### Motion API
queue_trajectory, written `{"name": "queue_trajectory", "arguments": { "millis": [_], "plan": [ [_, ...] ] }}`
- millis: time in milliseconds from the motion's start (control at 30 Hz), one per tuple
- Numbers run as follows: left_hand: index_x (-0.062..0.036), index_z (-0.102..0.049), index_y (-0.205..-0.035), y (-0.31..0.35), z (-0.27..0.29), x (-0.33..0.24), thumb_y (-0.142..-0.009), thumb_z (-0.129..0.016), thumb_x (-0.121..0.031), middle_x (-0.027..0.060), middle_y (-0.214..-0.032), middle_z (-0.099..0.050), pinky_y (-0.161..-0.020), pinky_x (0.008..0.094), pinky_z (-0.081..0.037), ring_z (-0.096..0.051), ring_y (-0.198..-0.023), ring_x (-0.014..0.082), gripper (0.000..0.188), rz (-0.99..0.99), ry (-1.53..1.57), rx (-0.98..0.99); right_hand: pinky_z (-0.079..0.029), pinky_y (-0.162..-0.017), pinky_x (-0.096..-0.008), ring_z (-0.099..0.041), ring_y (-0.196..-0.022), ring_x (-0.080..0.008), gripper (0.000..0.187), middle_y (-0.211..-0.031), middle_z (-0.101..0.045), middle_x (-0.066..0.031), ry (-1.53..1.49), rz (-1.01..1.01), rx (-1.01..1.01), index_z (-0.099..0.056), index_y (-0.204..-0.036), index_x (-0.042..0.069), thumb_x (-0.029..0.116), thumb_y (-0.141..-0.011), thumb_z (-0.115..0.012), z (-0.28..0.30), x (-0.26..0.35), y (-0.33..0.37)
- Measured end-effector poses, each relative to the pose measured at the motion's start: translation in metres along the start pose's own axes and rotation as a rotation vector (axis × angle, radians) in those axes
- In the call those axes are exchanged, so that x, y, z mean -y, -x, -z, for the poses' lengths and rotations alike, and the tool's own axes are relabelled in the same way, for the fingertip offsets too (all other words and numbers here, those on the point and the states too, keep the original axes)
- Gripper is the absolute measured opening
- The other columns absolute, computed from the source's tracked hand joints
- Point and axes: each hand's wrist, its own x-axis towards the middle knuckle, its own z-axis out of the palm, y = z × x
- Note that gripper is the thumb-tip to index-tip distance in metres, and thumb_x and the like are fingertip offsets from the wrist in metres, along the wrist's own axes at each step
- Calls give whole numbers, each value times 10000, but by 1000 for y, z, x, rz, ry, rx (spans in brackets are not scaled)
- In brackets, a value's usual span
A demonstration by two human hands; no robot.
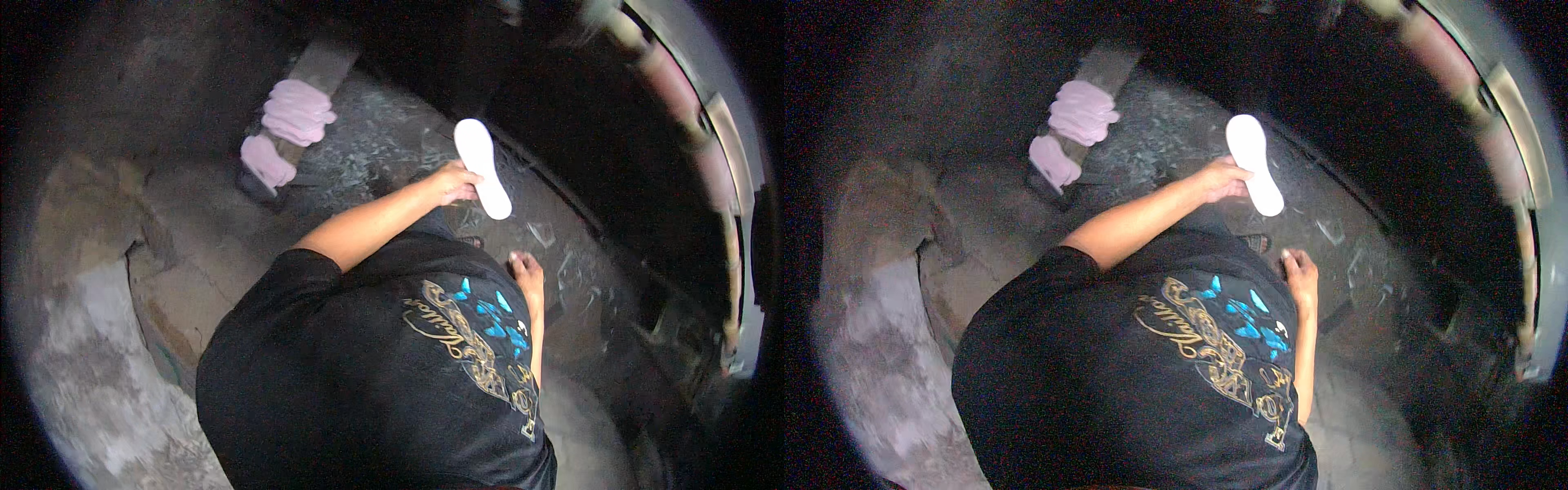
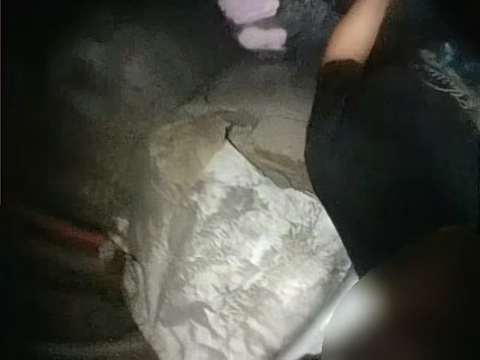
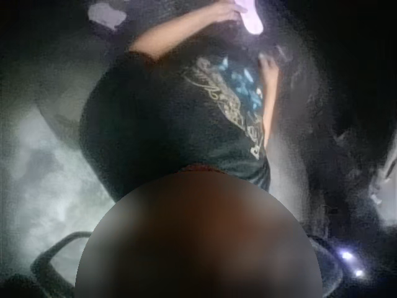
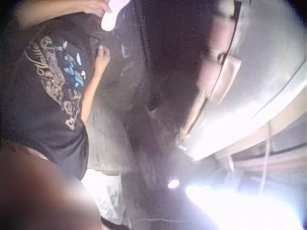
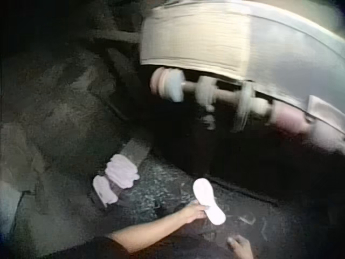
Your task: The person repeatedly presses a light-colored plastic piece against a rotating buffing wheel to smooth its surface. They frequently flip the piece over to treat both sides and briefly inspect it between passes.
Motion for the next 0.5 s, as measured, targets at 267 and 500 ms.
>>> {"name": "queue_trajectory", "arguments": {
  "millis": [267, 500],
  "plan": [
    [-30, -598, -1155, 7, 250, -59, -856, -764, -127, 135, -1026, -683, -761, 436, -614, -695, -918, 293, 355, -105, 57, -733, -533, -702, -398, -712, -743, -303, 324, -771, -714, -180, 389, -39, 29, -702, -949, -15, 303, -895, -679, -13, -41, -24],
    [-29, -571, -1255, 4, 395, -145, -933, -660, -155, 175, -1175, -647, -893, 530, -562, -640, -1103, 364, 357, -236, 238, -871, -530, -662, -388, -701, -675, -269, 271, -736, -708, -160, 474, 46, 106, -712, -919, 3, 270, -897, -670, -39, -34, -61]
  ]
}}
